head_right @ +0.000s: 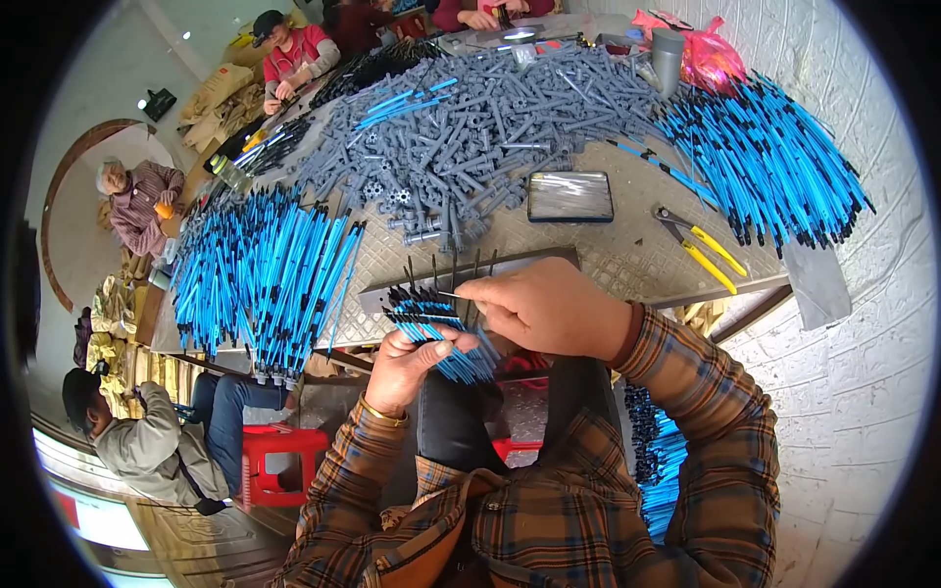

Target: The person assembles blue pen-like components into circular holders at a factory workbench.

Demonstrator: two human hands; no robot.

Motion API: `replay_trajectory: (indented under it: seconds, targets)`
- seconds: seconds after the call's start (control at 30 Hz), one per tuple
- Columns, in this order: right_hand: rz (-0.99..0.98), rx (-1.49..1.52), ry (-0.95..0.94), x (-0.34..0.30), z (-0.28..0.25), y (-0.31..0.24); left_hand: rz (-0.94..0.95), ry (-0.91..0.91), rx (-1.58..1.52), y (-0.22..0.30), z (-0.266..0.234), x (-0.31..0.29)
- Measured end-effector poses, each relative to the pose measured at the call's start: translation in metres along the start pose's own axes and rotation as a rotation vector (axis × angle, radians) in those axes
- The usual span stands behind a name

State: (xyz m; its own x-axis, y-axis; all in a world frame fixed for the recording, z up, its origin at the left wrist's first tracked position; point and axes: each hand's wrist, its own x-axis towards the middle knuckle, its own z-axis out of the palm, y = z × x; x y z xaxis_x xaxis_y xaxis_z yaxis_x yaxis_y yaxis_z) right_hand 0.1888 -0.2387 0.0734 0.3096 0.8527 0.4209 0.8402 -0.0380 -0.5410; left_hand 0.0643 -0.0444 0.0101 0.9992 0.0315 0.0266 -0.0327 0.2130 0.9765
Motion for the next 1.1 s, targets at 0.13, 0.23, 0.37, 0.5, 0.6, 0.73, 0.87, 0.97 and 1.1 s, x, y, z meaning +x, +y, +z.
replay_trajectory:
  seconds: [0.13,0.23,0.37,0.5,0.6,0.73,0.87,0.97,1.1]
  targets:
    - [-0.025,-0.033,-0.009,0.003,-0.001,-0.004,0.004,0.017,0.0,-0.001,0.0,-0.003]
    - [-0.046,-0.022,0.026,0.002,0.001,0.0,0.002,0.015,0.003,-0.002,0.0,-0.003]
    - [-0.047,-0.037,0.027,0.002,0.0,-0.004,0.002,0.007,-0.003,-0.001,0.0,-0.002]
    - [-0.042,-0.105,-0.016,0.003,-0.005,-0.01,-0.008,-0.014,0.028,-0.001,0.0,-0.003]
    - [-0.053,-0.18,-0.061,0.006,-0.013,-0.015,0.01,-0.041,0.029,-0.006,-0.002,-0.003]
    - [-0.072,-0.226,-0.095,0.009,-0.01,-0.017,0.023,-0.045,0.017,-0.003,-0.001,-0.004]
    - [-0.02,-0.042,-0.034,0.005,0.004,-0.008,-0.006,-0.08,-0.008,-0.004,-0.002,-0.003]
    - [0.063,0.176,-0.001,0.002,0.013,-0.002,-0.003,-0.098,0.0,-0.004,-0.002,-0.002]
    - [0.023,0.211,-0.009,0.005,0.011,0.002,-0.002,-0.103,-0.012,-0.004,0.001,-0.001]
